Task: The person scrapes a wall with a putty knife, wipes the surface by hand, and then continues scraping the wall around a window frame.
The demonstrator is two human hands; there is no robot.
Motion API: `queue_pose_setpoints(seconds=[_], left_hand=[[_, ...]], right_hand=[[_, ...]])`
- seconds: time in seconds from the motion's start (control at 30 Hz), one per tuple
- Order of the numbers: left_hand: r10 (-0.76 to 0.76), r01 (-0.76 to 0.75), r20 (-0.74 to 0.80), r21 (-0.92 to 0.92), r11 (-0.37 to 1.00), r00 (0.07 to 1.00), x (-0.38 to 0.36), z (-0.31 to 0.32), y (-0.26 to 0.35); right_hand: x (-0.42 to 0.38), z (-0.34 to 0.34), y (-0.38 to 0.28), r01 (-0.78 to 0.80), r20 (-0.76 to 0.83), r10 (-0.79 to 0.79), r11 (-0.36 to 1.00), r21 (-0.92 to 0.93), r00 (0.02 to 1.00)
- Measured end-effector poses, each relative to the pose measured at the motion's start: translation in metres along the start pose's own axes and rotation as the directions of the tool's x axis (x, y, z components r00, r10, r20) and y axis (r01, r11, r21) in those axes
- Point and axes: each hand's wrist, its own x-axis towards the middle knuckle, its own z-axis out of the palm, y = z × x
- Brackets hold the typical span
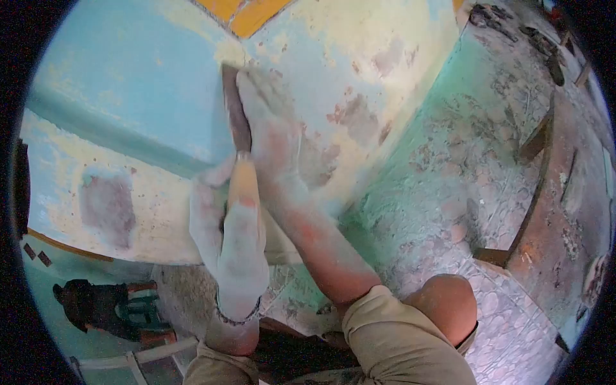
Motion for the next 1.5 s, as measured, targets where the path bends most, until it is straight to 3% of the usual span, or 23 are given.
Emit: queue_pose_setpoints(seconds=[0.03, 0.1, 0.17, 0.2, 0.27, 0.3, 0.37, 0.43, 0.7, 0.8, 0.93, 0.97, 1.0, 1.03, 1.07, 1.17, 1.27, 1.37, 1.5], left_hand=[[-0.105, 0.105, 0.013, -0.021, 0.994, 0.994, 0.003, 0.002, 0.011], [-0.133, 0.133, 0.033, -0.005, 0.991, 0.991, 0.001, 0.010, 0.016], [0.012, -0.015, 0.049, 0.061, 0.998, 0.999, -0.006, 0.021, 0.008], [-0.013, 0.010, 0.111, 0.028, 1.000, 0.994, -0.010, 0.021, 0.008], [-0.187, 0.207, 0.152, -0.132, 0.969, 0.971, -0.019, 0.024, 0.018], [-0.271, 0.306, 0.184, -0.205, 0.930, 0.945, -0.022, 0.024, 0.024], [-0.316, 0.367, 0.345, -0.092, 0.926, 0.884, -0.020, 0.012, 0.035], [-0.349, 0.398, 0.392, -0.049, 0.916, 0.851, -0.018, 0.006, 0.036], [-0.291, 0.345, 0.234, -0.240, 0.907, 0.928, -0.023, 0.013, 0.028], [-0.468, 0.503, 0.189, -0.241, 0.830, 0.863, -0.018, 0.007, 0.043], [-0.566, 0.569, 0.122, -0.349, 0.744, 0.815, -0.013, -0.016, 0.049], [-0.575, 0.581, 0.145, -0.386, 0.716, 0.805, -0.015, -0.020, 0.047], [-0.580, 0.592, 0.173, -0.426, 0.685, 0.796, -0.016, -0.024, 0.043], [-0.582, 0.603, 0.207, -0.465, 0.649, 0.786, -0.017, -0.026, 0.039], [-0.581, 0.596, 0.186, -0.438, 0.673, 0.792, -0.019, -0.025, 0.033], [-0.575, 0.585, 0.160, -0.401, 0.705, 0.803, -0.023, -0.020, 0.023], [-0.570, 0.585, 0.182, -0.437, 0.683, 0.801, -0.023, -0.023, 0.024], [-0.569, 0.578, 0.176, -0.459, 0.675, 0.803, -0.019, -0.023, 0.021], [-0.533, 0.516, 0.102, -0.457, 0.725, 0.840, -0.024, -0.017, 0.018]], right_hand=[[0.006, -0.002, -0.005, -0.051, 0.000, 0.051, 0.998, 0.024, 0.999], [0.006, -0.006, -0.002, -0.110, 0.007, 0.110, 0.988, 0.105, 0.994], [-0.002, -0.014, 0.017, -0.128, 0.027, 0.125, 0.969, 0.212, 0.992], [-0.003, -0.021, 0.017, -0.116, 0.018, 0.115, 0.980, 0.159, 0.993], [-0.015, -0.031, 0.013, -0.108, 0.002, 0.108, 0.993, 0.055, 0.994], [-0.019, -0.034, 0.010, -0.144, 0.025, 0.142, 0.986, 0.090, 0.990], [-0.021, -0.039, 0.003, -0.209, 0.076, 0.199, 0.965, 0.157, 0.977], [-0.014, -0.047, -0.004, -0.169, 0.063, 0.163, 0.979, 0.111, 0.985], [-0.004, -0.034, -0.009, 0.013, 0.088, -0.013, 1.000, 0.001, 0.996], [-0.005, -0.021, -0.014, 0.070, 0.139, -0.066, 0.997, -0.024, 0.988], [-0.007, -0.030, -0.011, 0.025, 0.223, -0.053, 0.991, 0.129, 0.973], [-0.011, -0.031, -0.015, -0.248, 0.203, 0.187, 0.908, 0.337, 0.961], [-0.016, -0.036, -0.023, -0.470, 0.234, 0.410, 0.715, 0.518, 0.882], [-0.017, -0.039, -0.029, -0.617, 0.309, 0.591, 0.437, 0.654, 0.745], [-0.015, -0.040, -0.035, -0.736, 0.407, 0.688, 0.277, 0.618, 0.601], [-0.004, -0.031, -0.044, -0.691, 0.622, 0.587, -0.142, 0.709, 0.518], [-0.004, -0.024, -0.048, -0.681, 0.533, 0.634, -0.014, 0.732, 0.560], [0.003, -0.021, -0.054, -0.852, 0.740, 0.611, -0.195, 0.486, 0.282], [0.010, -0.008, -0.054, -0.794, 0.764, 0.581, -0.307, 0.525, 0.280]])
